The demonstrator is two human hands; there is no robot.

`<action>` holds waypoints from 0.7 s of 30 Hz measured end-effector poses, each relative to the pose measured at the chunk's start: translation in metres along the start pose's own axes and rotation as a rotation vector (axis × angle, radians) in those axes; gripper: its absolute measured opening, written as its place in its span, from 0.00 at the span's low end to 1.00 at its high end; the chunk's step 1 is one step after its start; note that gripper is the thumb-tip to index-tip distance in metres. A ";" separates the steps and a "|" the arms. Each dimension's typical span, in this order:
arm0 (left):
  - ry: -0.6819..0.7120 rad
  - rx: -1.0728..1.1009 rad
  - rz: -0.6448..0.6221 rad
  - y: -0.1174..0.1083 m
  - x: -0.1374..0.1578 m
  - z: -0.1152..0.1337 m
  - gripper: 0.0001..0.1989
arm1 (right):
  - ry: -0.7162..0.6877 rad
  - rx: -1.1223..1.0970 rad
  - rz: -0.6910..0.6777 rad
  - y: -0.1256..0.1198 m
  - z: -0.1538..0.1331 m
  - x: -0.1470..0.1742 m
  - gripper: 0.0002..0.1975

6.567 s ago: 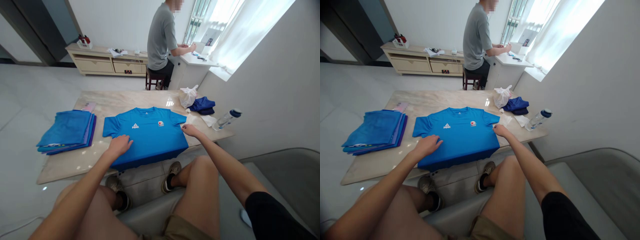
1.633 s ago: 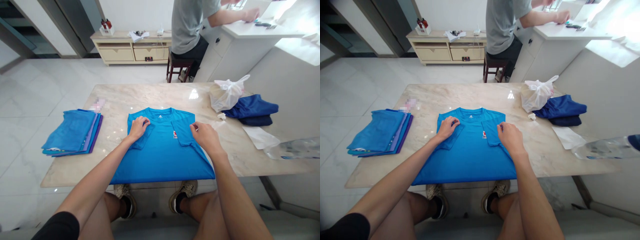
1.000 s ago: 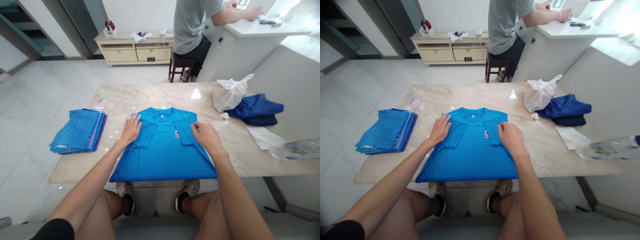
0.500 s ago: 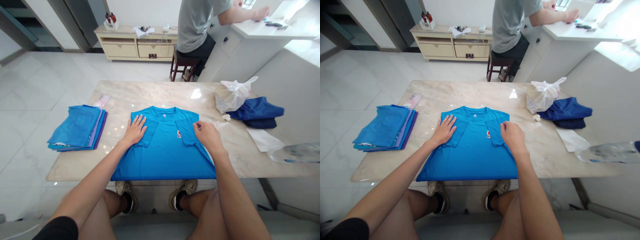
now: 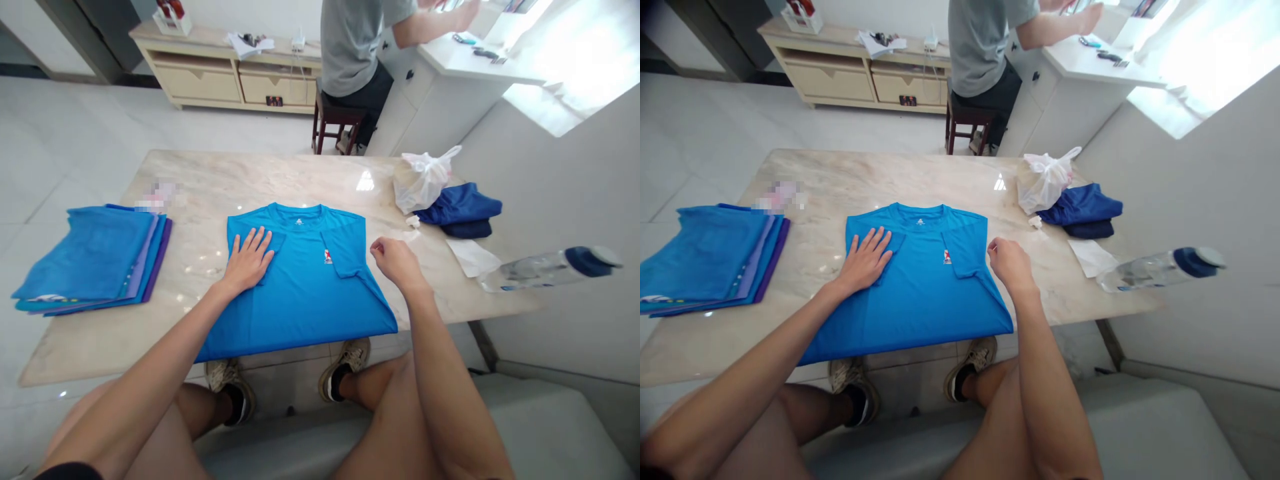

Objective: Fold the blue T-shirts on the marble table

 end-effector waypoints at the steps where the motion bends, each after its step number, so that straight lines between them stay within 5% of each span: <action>1: -0.012 0.019 0.003 -0.006 0.002 -0.003 0.36 | -0.057 -0.003 -0.049 0.004 0.001 0.002 0.13; 5: -0.110 0.043 0.187 -0.050 0.035 -0.026 0.33 | -0.299 -0.022 -0.211 0.028 0.001 0.013 0.12; 10: -0.318 -0.048 0.306 -0.094 0.081 -0.064 0.21 | -0.351 0.048 -0.200 0.046 -0.003 0.018 0.11; 18: -0.252 -0.089 0.132 -0.087 0.075 -0.067 0.20 | -0.526 -0.201 -0.200 0.043 -0.001 0.014 0.11; 21: -0.212 -0.090 0.142 -0.080 0.064 -0.057 0.21 | -0.423 -0.275 -0.139 0.032 0.011 0.008 0.16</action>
Point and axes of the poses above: each hand's wrist, its own x-axis away from the middle knuckle, its own y-axis out of the palm, z = x × y, the point moved 1 cm from there along -x, towards the middle knuckle, and after that the axes turned 7 degrees about -x, right-handed, at the moved point
